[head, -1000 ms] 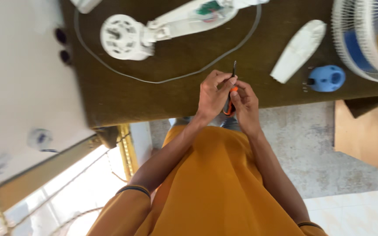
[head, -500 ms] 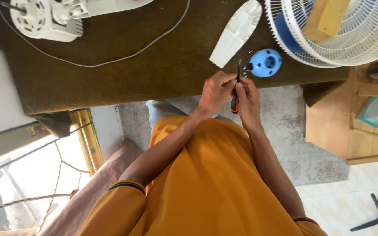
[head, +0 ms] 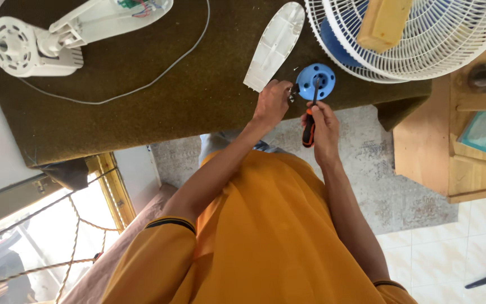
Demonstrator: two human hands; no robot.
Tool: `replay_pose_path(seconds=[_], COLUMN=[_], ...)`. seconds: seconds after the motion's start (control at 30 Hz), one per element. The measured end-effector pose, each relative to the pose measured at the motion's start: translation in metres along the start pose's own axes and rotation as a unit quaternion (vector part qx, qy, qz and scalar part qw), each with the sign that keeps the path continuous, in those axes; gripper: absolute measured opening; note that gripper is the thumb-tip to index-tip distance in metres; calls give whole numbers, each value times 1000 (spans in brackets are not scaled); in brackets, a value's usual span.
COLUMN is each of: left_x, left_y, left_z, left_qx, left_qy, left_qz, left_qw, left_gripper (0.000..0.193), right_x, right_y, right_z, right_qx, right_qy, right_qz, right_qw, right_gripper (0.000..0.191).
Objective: The person services a disassembled pedestal fan, using a screwdriver to unscrew and remove the rear motor cover and other fan components. They handle the fan grille, housing parts, and a sponge, then reposition the fan body and continue unscrewing screws from the housing.
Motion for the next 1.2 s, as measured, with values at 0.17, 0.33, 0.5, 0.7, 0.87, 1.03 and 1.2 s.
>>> replay_pose_path(seconds=[0.17,0.33,0.5,0.7,0.87,1.03,1.2], left_x=[3,3,6,7,-21,-9,10], left_y=[14,16,15,17,15,5,-1], left_z=[9,13,15,13,15,12,13], left_qx=[-69,-52,-34,-32,-53,-109,-157], left_qy=[25,9,3,24,-194,-269,-267], left_qz=[107,139,163,176,-268,-582,-645], left_qw=[992,989,986,983,942,760,698], left_gripper=[35,15,19,24,8,17,17], right_x=[5,5,5,7,-4,-39,-59], right_y=[4,4,1,0,4,15,19], right_z=[3,2,4,2,-2,-13,-18], right_qx=[-11,-36,-32,-44,-56,-88,-80], right_qy=[17,24,28,21,4,-69,-70], right_qz=[5,-7,0,-13,-63,-89,-114], right_qw=[1000,999,999,999,996,990,988], right_gripper=[24,25,25,25,27,33,33])
Point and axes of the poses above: each hand's wrist, its own z-axis towards the middle knuckle, its own y-axis out of the palm, x = y × z, the point moved 7 cm from there along z, towards the middle knuckle, and after that the axes turned 6 degrees about -z, right-handed, at the moved point
